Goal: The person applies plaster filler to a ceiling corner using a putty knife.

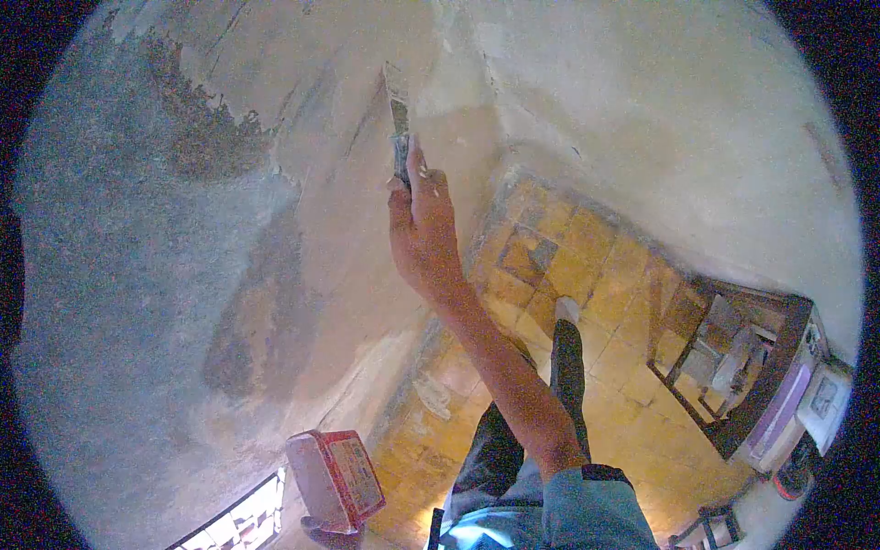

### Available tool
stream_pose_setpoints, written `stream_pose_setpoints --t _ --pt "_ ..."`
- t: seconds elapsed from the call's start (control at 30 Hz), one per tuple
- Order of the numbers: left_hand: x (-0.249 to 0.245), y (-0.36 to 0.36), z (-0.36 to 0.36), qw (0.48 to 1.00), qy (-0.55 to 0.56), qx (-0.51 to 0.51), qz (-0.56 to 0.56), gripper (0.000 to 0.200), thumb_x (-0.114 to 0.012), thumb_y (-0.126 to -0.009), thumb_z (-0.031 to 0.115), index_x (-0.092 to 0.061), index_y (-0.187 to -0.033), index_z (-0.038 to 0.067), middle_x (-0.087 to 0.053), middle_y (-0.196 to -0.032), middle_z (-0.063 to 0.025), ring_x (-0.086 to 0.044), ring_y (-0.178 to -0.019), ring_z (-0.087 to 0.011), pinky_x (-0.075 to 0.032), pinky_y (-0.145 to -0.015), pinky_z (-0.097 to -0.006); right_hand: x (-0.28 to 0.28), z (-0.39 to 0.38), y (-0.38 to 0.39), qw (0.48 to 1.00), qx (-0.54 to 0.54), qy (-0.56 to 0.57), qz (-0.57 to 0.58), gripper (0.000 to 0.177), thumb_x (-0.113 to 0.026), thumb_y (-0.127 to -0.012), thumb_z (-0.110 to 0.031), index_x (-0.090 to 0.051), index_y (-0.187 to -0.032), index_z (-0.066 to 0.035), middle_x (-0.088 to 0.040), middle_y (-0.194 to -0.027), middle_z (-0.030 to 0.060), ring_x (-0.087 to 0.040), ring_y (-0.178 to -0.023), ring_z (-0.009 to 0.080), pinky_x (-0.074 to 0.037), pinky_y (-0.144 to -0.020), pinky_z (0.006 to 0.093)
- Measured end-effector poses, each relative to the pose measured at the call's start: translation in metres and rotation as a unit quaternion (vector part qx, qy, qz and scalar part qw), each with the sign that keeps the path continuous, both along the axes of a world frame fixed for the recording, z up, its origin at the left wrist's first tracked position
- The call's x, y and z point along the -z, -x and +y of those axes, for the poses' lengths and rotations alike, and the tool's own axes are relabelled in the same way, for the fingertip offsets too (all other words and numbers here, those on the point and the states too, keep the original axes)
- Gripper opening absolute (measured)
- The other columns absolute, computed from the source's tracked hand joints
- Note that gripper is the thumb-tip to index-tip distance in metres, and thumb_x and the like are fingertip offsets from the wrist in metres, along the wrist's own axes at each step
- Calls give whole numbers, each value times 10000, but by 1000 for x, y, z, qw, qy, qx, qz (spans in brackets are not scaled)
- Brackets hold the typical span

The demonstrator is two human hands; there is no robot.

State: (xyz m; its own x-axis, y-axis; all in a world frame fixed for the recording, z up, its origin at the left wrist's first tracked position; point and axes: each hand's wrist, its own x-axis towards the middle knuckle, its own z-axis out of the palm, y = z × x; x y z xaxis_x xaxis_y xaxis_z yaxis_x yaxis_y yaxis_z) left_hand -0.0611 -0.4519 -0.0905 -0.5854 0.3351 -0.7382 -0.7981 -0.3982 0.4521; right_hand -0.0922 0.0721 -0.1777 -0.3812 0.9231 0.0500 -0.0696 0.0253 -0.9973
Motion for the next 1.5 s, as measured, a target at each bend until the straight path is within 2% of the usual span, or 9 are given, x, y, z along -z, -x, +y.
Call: stream_pose_setpoints --t 0.17,0.33,0.5,0.73,1.1,1.2,1.3,1.4,1.5 --pt "-6 1 13 1000 4 4 8 771 -662 -638 298 -418 -1326 51 -543 -1241 -140 -554 -1066 -342 -508 -826 -485 -1 -79 -13 990 -41 -69 -119 558 -423 -929 -119 -205 -1435 -29 -459 -948 244 -490 -869 369 -406 -794 454" --pt "-1 3 2 999 -31 -5 -15 770 -664 -642 307 -417 -1333 73 -554 -1233 -131 -541 -1100 -345 -498 -847 -500 -18 -153 -53 972 -206 111 -31 551 -402 -954 -260 -231 -1432 -49 -480 -1165 257 -493 -1049 362 -384 -907 443" --pt "0 -5 -7 998 14 -59 -28 764 -685 -643 326 -434 -1322 81 -552 -1238 -115 -533 -1107 -333 -471 -894 -502 -2 -74 -38 992 -47 -7 -120 539 -414 -945 -248 -262 -1418 -38 -496 -873 143 -516 -762 225 -455 -747 358" --pt "9 -3 -23 997 -35 -61 -25 758 -689 -636 341 -452 -1310 87 -536 -1259 -105 -502 -1146 -321 -455 -914 -502 12 -1 -6 998 -15 3 -53 518 -393 -940 -172 -244 -1416 -33 -478 -1045 272 -491 -954 404 -392 -861 450" --pt "3 2 -4 1000 -19 0 -9 810 -684 -619 317 -403 -1335 64 -544 -1237 -143 -561 -1067 -350 -524 -777 -499 -7 -188 -58 967 -214 135 -20 577 -450 -911 -79 -204 -1429 -19 -430 -984 235 -448 -840 346 -399 -802 433" --pt "22 13 -66 972 -110 -27 -205 808 -691 -610 321 -417 -1326 64 -551 -1232 -135 -550 -1086 -345 -518 -779 -502 23 -143 -47 993 -95 10 -68 561 -407 -945 -168 -182 -1445 -46 -451 -1088 260 -471 -948 396 -394 -841 473" --pt "10 6 -20 998 -38 44 4 801 -688 -609 330 -428 -1320 69 -548 -1235 -140 -527 -1121 -340 -502 -814 -507 41 -69 -23 995 8 11 -100 535 -397 -953 -196 -227 -1425 -12 -483 -1088 189 -499 -853 260 -408 -832 375" --pt "8 -6 -16 991 100 -94 -4 792 -677 -619 337 -429 -1319 63 -546 -1232 -153 -520 -1128 -346 -501 -818 -512 46 -29 1 997 37 22 -60 524 -396 -952 -167 -229 -1426 -18 -475 -1047 170 -491 -843 233 -412 -810 349" --pt "12 -1 -21 997 -16 -74 -19 790 -674 -624 353 -430 -1319 64 -545 -1235 -147 -531 -1113 -353 -506 -814 -508 53 -38 18 998 42 -5 -36 544 -413 -943 -147 -208 -1429 -14 -455 -1021 205 -473 -890 298 -395 -824 401"
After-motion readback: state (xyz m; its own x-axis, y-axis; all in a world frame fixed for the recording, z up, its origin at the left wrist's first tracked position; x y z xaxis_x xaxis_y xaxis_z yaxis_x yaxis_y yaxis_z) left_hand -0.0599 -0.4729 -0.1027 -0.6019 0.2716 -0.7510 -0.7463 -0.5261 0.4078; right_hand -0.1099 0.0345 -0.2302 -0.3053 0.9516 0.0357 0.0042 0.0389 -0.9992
